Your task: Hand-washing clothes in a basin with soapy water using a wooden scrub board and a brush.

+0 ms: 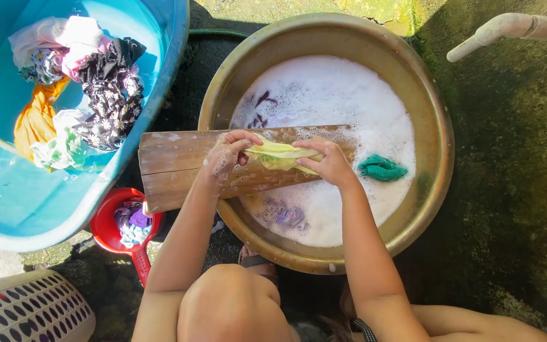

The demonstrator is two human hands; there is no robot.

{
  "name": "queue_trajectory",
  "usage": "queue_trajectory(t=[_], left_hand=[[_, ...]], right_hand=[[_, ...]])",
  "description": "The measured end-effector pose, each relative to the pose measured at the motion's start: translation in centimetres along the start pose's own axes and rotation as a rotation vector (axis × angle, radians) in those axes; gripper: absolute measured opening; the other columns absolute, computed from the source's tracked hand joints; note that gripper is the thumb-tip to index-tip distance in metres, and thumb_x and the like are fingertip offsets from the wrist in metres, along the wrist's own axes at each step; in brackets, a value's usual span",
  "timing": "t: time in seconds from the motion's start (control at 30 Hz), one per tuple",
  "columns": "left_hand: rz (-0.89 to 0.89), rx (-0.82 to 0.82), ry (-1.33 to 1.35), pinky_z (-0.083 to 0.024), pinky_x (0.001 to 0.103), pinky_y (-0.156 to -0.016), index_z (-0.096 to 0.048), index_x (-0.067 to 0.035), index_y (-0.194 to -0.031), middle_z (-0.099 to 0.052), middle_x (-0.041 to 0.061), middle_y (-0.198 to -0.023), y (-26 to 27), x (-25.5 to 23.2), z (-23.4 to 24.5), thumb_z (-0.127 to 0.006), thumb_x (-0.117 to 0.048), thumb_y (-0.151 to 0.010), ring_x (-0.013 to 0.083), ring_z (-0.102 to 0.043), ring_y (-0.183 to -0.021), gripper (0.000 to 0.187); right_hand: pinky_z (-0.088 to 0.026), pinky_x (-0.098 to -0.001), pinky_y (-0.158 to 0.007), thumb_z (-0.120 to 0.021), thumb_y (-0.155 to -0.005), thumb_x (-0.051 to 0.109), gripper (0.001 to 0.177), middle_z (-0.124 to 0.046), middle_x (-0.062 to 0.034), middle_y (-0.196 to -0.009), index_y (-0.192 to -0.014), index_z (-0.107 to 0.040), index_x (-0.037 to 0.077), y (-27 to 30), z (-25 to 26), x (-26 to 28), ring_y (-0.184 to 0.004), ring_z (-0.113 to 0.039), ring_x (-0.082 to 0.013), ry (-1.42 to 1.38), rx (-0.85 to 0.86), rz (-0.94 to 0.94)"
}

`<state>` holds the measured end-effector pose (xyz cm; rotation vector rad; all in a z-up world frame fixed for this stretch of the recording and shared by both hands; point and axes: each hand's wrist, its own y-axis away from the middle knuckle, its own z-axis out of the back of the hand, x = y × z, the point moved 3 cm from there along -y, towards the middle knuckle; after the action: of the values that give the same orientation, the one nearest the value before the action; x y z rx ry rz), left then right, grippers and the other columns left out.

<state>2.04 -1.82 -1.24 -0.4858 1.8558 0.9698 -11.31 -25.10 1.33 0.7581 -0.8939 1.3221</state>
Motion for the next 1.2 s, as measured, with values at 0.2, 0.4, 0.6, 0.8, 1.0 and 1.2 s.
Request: queue_trajectory(t=[0.2,0.4,0.6,0.8,1.0,1.2], left_hand=[[-0.071,-0.208,-0.367,-0.047,0.023,-0.05,-0.081,-0.008,-0.09,-0.074,0.007,-0.075,1.2,-1.6,0.8,-0.053,-0.004,-0.084,0.0058,-0.054,-0.052,0.03],[0.102,-0.043,-0.852,-0.048,0.031,-0.052,-0.071,0.0,-0.078,-0.063,0.007,-0.064,1.9,-2.3,1.4,-0.067,-0.025,-0.092,0.014,-0.056,-0.054,0.029],[-0.379,0.284,-0.162,-0.047,0.022,-0.078,-0.066,-0.007,-0.091,-0.062,-0.005,-0.099,4.4,-4.9,-0.3,-0.072,-0.026,-0.094,0.005,-0.057,-0.087,0.02],[-0.184,0.25,-0.091,-0.036,0.023,-0.059,-0.063,-0.006,-0.078,-0.058,-0.004,-0.072,3.0,-3.3,1.6,-0.076,-0.023,-0.097,0.0057,-0.048,-0.065,0.028],[-0.595,-0.309,-0.769,-0.052,0.027,-0.061,-0.069,-0.008,-0.088,-0.068,0.003,-0.079,-0.7,-4.0,1.7,-0.075,-0.032,-0.092,0.0123,-0.062,-0.069,0.025],[0.005,-0.236,-1.374,-0.053,0.051,-0.079,-0.071,-0.002,-0.096,-0.068,0.021,-0.098,1.7,0.4,-0.7,-0.079,-0.048,-0.087,0.0391,-0.066,-0.094,0.048]], right_hand=[[-0.053,-0.03,-0.081,-0.076,-0.094,0.023,0.016,-0.067,-0.0012,-0.094,-0.105,-0.08,0.013,0.0,-0.2,0.7,-0.09,-0.063,-0.0167,0.042,-0.12,-0.004],[-0.053,-0.0317,-0.082,-0.083,-0.084,0.024,0.02,-0.065,-0.0037,-0.097,-0.098,-0.08,0.009,-0.2,-1.1,0.5,-0.089,-0.062,-0.0145,0.178,-0.003,-0.142],[-0.048,-0.0232,-0.089,-0.062,-0.105,0.025,0.032,-0.063,0.0035,-0.121,-0.086,-0.068,0.001,0.7,2.0,2.6,-0.102,-0.057,-0.0065,-0.514,0.063,-0.018],[-0.042,-0.022,-0.068,-0.062,-0.111,0.024,0.024,-0.058,0.0059,-0.083,-0.095,-0.064,0.006,1.8,2.6,-2.8,-0.077,-0.05,-0.0036,-0.89,-0.016,-0.196],[-0.05,-0.0316,-0.082,-0.063,-0.099,0.023,0.015,-0.072,0.0,-0.1,-0.108,-0.07,0.012,-1.2,-0.2,0.0,-0.088,-0.066,-0.0139,0.241,-0.169,-0.633],[-0.047,-0.0422,-0.106,-0.068,-0.094,0.007,0.012,-0.071,-0.01,-0.125,-0.1,-0.078,0.01,-0.8,-7.6,-4.5,-0.123,-0.062,-0.0305,0.328,-0.249,-0.118]])
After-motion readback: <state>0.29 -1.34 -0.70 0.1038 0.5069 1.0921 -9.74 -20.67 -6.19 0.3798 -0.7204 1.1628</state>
